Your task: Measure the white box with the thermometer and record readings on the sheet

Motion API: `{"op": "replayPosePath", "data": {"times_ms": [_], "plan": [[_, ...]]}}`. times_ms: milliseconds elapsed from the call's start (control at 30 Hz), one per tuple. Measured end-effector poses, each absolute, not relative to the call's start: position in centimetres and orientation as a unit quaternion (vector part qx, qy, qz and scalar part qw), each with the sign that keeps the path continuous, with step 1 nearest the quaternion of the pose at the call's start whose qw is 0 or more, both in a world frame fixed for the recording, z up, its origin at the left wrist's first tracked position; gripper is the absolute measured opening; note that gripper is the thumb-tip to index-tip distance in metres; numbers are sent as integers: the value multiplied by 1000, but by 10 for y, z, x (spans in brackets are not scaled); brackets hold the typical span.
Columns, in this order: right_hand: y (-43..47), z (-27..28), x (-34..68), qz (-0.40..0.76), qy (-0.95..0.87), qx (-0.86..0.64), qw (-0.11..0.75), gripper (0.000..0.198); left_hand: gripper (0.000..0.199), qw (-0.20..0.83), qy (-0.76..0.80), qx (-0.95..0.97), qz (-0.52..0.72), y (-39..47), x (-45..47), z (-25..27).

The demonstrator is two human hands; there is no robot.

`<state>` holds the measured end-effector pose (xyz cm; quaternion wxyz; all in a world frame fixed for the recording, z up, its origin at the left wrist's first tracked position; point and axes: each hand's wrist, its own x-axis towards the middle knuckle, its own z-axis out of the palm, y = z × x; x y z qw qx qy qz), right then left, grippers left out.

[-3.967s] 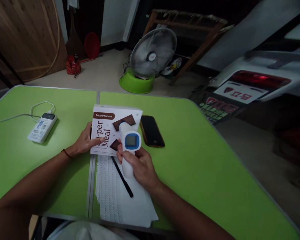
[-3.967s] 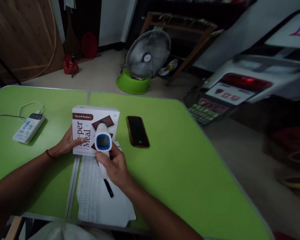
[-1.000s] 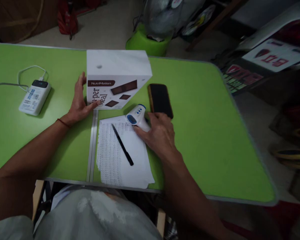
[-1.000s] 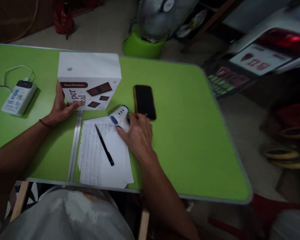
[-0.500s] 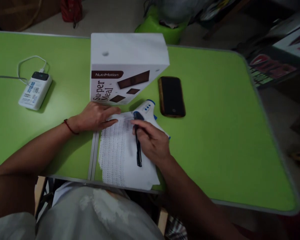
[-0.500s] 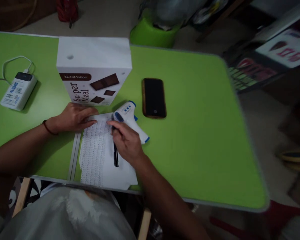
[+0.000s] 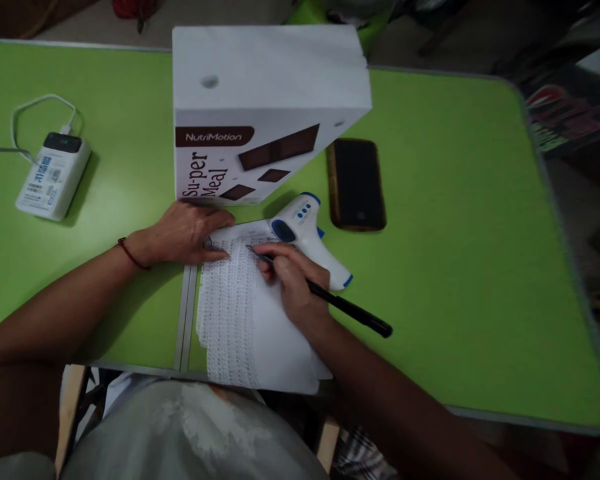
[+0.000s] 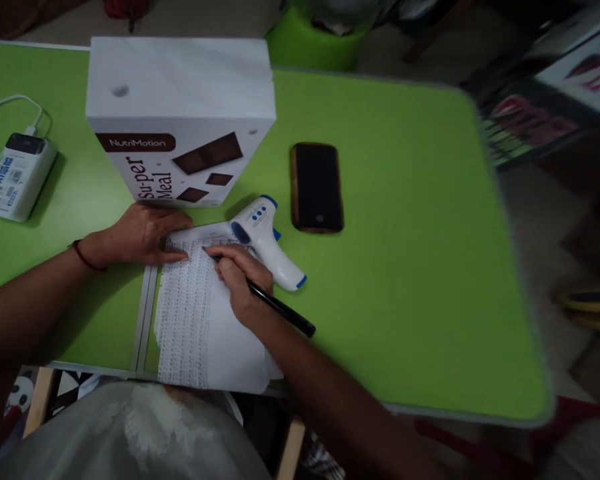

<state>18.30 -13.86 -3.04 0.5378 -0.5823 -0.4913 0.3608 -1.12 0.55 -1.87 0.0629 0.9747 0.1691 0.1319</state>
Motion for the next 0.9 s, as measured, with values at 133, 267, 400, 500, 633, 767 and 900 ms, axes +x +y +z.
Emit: {"op": "replayPosePath", "data": {"times_ms": [133, 267, 400, 500, 633, 767, 900], "plan": [[-137, -29, 181, 281, -506, -635, 512, 10, 62, 59, 162, 975, 139, 7, -11, -20], [-136, -31, 178, 227, -498, -662, 513, 4, 63, 59, 158, 975, 145, 7, -11, -20], [-135, -30, 177, 207, -515, -672, 491, 8, 63, 78, 161, 974, 141, 7, -11, -19], [-135, -28, 177, 202, -519, -673, 486, 10, 63, 82, 161, 975, 131, 7, -11, -18], [-134, -28, 176, 204, -523, -672, 483, 10, 58, 82, 163, 975, 127, 7, -10, -16], [-134, -28, 176, 197, -534, -673, 473, 10, 55, 83, 165, 975, 123, 7, -11, -16], [-134, -28, 175, 198, -544, -671, 463, 11, 56, 80, 158, 975, 132, 7, -11, -17]]}}
